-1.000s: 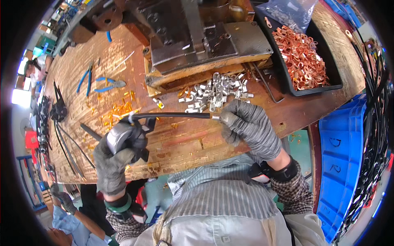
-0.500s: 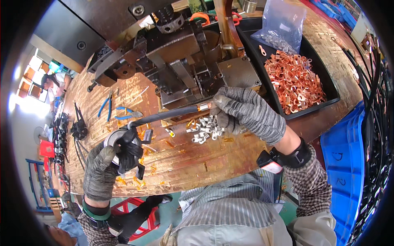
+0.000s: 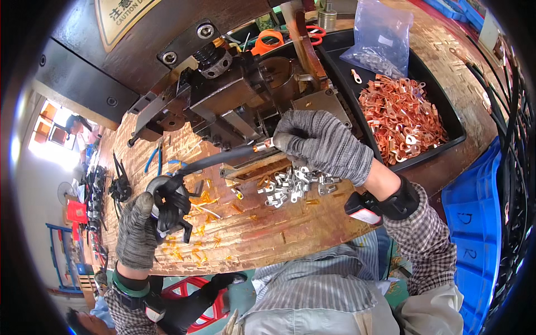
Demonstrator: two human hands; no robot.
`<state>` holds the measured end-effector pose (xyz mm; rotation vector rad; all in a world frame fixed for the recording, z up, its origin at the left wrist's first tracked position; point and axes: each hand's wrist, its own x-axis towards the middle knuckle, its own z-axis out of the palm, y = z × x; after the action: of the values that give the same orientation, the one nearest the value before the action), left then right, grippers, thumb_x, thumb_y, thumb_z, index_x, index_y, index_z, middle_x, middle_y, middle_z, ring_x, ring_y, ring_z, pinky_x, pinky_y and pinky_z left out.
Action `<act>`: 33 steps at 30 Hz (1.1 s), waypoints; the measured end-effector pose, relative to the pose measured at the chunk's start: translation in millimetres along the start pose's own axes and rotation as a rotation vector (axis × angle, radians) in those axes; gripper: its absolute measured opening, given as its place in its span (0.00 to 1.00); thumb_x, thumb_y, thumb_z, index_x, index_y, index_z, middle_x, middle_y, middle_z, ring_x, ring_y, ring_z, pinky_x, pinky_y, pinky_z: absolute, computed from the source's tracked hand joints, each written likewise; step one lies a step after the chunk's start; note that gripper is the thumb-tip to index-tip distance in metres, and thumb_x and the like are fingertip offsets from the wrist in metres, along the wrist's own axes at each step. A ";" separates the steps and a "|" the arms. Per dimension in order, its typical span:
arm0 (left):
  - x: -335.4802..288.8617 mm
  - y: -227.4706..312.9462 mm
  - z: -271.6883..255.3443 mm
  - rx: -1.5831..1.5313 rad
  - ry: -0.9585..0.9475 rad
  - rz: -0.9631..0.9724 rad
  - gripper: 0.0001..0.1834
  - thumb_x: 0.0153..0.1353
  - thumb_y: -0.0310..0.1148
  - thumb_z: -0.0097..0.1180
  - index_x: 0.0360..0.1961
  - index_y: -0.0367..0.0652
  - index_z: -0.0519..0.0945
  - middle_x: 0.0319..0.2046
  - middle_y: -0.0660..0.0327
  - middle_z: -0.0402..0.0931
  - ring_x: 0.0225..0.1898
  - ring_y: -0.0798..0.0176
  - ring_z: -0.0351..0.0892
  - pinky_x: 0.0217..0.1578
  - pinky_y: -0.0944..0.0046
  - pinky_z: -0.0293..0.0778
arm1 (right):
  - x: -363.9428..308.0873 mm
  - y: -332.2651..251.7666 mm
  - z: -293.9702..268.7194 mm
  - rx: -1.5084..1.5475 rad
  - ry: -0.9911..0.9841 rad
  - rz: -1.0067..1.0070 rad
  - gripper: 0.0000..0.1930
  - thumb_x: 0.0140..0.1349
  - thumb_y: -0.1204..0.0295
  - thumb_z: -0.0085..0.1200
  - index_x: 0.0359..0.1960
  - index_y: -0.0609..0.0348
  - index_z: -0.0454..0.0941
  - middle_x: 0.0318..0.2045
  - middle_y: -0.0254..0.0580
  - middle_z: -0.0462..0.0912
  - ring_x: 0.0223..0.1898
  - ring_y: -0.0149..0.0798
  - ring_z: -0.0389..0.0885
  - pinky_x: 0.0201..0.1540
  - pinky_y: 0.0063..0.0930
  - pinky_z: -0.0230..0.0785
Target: Manually fitting metal terminals onto large electrical cables and using a machine to crimp them.
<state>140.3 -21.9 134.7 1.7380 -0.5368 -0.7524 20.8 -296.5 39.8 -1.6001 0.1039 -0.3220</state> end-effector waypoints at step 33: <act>-15.4 -10.7 15.5 -0.008 0.087 -0.054 0.36 0.48 0.60 0.56 0.47 0.40 0.70 0.31 0.60 0.74 0.27 0.71 0.74 0.24 0.73 0.74 | -12.8 -1.1 3.8 0.007 0.053 -0.009 0.13 0.57 0.65 0.52 0.29 0.65 0.75 0.19 0.46 0.73 0.22 0.41 0.70 0.30 0.33 0.64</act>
<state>118.3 -18.7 124.9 1.7751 -0.4282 -0.7124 9.5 -289.4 39.0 -1.5861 0.1362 -0.3715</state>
